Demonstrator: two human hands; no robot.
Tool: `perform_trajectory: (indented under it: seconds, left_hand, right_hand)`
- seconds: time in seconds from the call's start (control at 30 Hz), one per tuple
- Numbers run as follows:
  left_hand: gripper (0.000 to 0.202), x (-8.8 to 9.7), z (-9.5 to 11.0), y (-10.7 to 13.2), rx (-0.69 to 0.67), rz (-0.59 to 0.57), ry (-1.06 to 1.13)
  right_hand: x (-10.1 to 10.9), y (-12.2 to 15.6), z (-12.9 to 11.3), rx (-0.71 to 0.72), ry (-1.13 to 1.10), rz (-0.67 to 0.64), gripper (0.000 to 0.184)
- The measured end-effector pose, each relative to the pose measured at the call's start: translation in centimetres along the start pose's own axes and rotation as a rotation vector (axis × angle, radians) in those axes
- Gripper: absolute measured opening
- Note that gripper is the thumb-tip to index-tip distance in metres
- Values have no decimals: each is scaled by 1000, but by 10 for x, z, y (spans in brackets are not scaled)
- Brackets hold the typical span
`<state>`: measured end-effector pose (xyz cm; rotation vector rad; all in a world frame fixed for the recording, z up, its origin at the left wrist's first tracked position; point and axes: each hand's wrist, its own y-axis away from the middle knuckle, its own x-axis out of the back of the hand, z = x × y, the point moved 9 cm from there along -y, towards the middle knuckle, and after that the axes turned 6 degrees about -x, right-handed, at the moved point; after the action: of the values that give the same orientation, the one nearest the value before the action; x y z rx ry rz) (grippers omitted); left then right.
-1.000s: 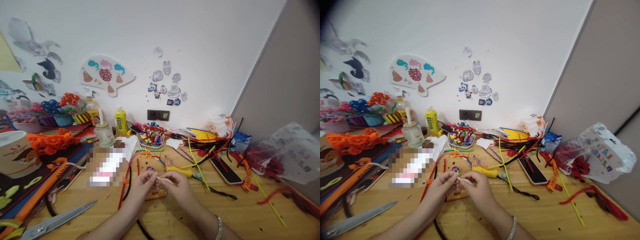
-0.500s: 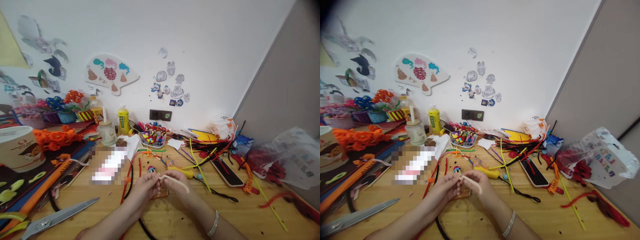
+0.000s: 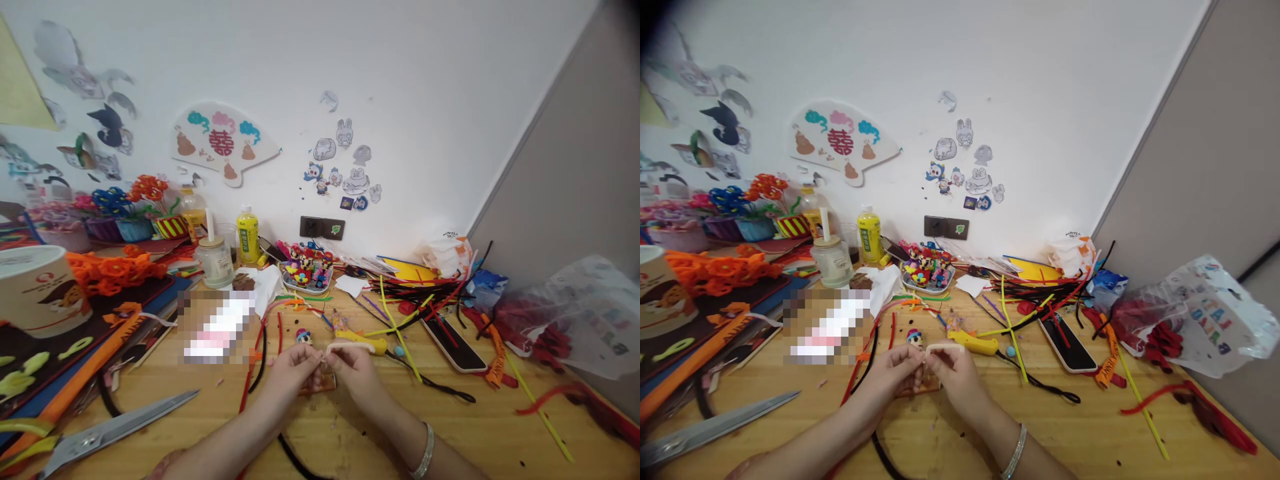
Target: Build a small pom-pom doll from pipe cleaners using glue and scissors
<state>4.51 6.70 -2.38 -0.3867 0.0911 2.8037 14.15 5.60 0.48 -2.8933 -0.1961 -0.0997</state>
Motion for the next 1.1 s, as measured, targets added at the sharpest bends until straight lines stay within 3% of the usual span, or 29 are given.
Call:
perform_trajectory:
  seconds: [0.23,0.53,0.77,1.1]
  left_hand:
    - [32,-1,3,-5,-9,-69,-141]
    - [36,-11,3,-2,-1,-215,-197]
    - [30,-12,7,3,42,-101,12]
    - [35,0,15,0,-147,-9,-228]
  right_hand:
    - [-7,-2,6,-23,9,-113,22]
    - [-4,-2,5,-69,-76,-124,17]
    - [4,-2,6,-115,-200,31,24]
    - [3,2,-1,-3,-37,70,18]
